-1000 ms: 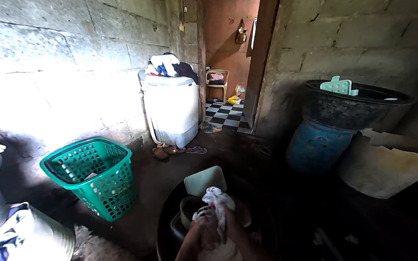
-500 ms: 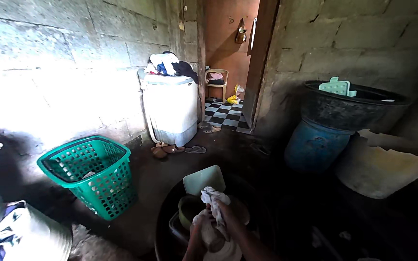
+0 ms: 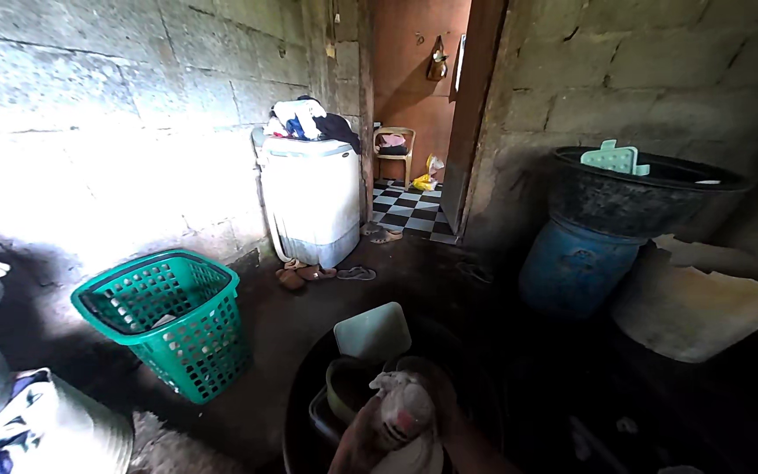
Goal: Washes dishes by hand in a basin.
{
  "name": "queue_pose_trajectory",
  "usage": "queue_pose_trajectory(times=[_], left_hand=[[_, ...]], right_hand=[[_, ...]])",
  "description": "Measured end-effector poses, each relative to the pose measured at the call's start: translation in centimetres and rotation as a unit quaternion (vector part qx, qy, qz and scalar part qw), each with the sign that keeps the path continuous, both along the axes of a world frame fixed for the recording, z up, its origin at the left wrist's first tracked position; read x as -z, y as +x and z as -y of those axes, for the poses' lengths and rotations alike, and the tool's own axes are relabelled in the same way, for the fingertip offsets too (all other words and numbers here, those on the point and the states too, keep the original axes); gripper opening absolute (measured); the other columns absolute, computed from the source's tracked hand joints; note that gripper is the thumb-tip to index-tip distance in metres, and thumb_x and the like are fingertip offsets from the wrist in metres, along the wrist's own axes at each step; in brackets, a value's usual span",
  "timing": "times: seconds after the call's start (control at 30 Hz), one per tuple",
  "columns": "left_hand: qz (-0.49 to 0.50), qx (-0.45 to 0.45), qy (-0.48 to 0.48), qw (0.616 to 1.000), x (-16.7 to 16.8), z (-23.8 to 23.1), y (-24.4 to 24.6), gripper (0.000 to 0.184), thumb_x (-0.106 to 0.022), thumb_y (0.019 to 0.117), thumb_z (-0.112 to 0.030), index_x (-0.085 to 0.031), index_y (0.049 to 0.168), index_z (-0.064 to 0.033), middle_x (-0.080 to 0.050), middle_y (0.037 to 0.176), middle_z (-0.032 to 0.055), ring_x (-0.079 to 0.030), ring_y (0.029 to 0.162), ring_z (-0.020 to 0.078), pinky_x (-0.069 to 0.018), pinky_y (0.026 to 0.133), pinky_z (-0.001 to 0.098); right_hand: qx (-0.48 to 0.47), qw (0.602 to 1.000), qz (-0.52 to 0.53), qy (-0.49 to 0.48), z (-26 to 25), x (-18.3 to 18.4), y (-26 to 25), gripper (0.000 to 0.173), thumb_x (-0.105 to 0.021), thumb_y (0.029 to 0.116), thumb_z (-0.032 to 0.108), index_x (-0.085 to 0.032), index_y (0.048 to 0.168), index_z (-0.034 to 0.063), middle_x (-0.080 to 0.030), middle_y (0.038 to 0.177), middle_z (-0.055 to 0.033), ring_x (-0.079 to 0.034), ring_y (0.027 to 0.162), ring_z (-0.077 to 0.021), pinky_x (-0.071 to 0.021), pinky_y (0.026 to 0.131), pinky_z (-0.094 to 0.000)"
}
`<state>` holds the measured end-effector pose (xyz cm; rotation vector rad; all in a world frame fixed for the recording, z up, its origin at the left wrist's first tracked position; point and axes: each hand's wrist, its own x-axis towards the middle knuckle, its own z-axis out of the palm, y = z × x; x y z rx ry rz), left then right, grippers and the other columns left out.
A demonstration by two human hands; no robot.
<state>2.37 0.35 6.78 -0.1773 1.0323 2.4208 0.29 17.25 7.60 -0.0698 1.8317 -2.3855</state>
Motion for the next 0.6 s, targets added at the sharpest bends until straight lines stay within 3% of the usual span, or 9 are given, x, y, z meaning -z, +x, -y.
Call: queue_pose_trajectory(times=[0.1,0.17,0.23,0.33,0.4,0.47,0.5,0.6], left_hand=[[-0.008,-0.048,0.028,0.998,-0.5,-0.9,0.5,0.039,-0.026,0.1087,-0.026,-0.059,0.117,-0.0077,-0.073,0.092,0.0081,-0.073,0.083,0.0184,-0.0623,0.076,0.0371],[0.005,-0.087,0.031,0.996,-0.4,-1.4,0.4,0.039,-0.026,0.1094,-0.027,-0.058,0.119,-0.0057,-0.072,0.093,0.0097,-0.073,0.084,0.02,-0.0623,0.076,0.0384],[0.006,-0.123,0.047,0.991,0.0,-1.8,0.1,0.041,-0.027,0.11,-0.03,-0.057,0.12,-0.0046,-0.072,0.097,0.0102,-0.072,0.088,0.0205,-0.0616,0.08,0.0394],[0.029,-0.179,0.034,0.983,-0.4,-2.3,-0.3,0.037,-0.03,0.1108,-0.031,-0.056,0.119,-0.0054,-0.071,0.096,0.0087,-0.071,0.086,0.0181,-0.061,0.077,0.0371],[0.036,-0.196,0.019,0.98,-0.7,-2.3,-0.4,0.032,-0.032,0.1102,-0.027,-0.055,0.12,-0.0071,-0.069,0.095,0.006,-0.07,0.084,0.0147,-0.0601,0.075,0.0335],[0.038,-0.217,-0.025,0.975,-0.5,-2.3,-0.4,0.029,-0.037,0.1096,-0.023,-0.056,0.12,-0.0032,-0.068,0.092,0.0085,-0.069,0.081,0.0162,-0.0597,0.071,0.0358],[0.042,-0.232,-0.069,0.969,-0.6,-2.4,-0.2,0.026,-0.042,0.109,-0.02,-0.057,0.117,-0.0003,-0.067,0.088,0.0091,-0.067,0.076,0.0161,-0.0587,0.069,0.0355],[0.08,-0.274,-0.183,0.941,-0.4,-2.9,-0.3,0.016,-0.053,0.1028,-0.009,-0.055,0.107,0.0061,-0.06,0.077,0.0115,-0.059,0.064,0.0174,-0.0532,0.06,0.0356]], right_hand=[[0.071,0.992,-0.034,0.097,-0.4,3.2,-1.9,0.028,-0.05,0.1053,0.011,-0.067,0.122,-0.0028,-0.072,0.113,-0.01,-0.067,0.103,-0.011,-0.0548,0.094,-0.0271],[0.11,0.98,-0.034,0.164,0.3,2.0,-0.8,0.03,-0.048,0.1061,0.011,-0.064,0.126,-0.0053,-0.069,0.119,-0.0152,-0.065,0.109,-0.0139,-0.0521,0.099,-0.0282],[0.124,0.984,-0.025,0.126,1.4,0.3,1.3,0.037,-0.038,0.1098,0.011,-0.054,0.137,-0.0084,-0.064,0.128,-0.0185,-0.06,0.115,-0.0134,-0.0487,0.103,-0.0264],[0.237,0.968,0.067,-0.058,5.2,-0.1,1.3,0.041,-0.029,0.1131,0.025,-0.054,0.132,-0.0015,-0.063,0.107,-0.0114,-0.062,0.091,-0.0114,-0.0538,0.081,-0.0287],[0.285,0.952,0.098,-0.057,7.1,0.6,1.6,0.048,-0.029,0.1136,0.032,-0.053,0.136,-0.0035,-0.063,0.113,-0.0171,-0.062,0.096,-0.018,-0.0528,0.086,-0.0363],[0.3,0.952,0.031,0.058,8.5,1.9,2.2,0.041,-0.04,0.1094,0.02,-0.054,0.133,-0.0108,-0.064,0.117,-0.0226,-0.062,0.103,-0.0212,-0.0519,0.093,-0.0357],[0.292,0.946,-0.016,0.14,8.8,2.2,2.6,0.041,-0.05,0.1048,0.013,-0.054,0.133,-0.0156,-0.063,0.125,-0.0296,-0.062,0.117,-0.0291,-0.048,0.106,-0.0394],[0.249,0.899,-0.085,0.351,8.9,1.6,1.4,0.053,-0.071,0.0937,0.018,-0.058,0.129,-0.0186,-0.063,0.129,-0.0351,-0.059,0.127,-0.0426,-0.0425,0.114,-0.048]])
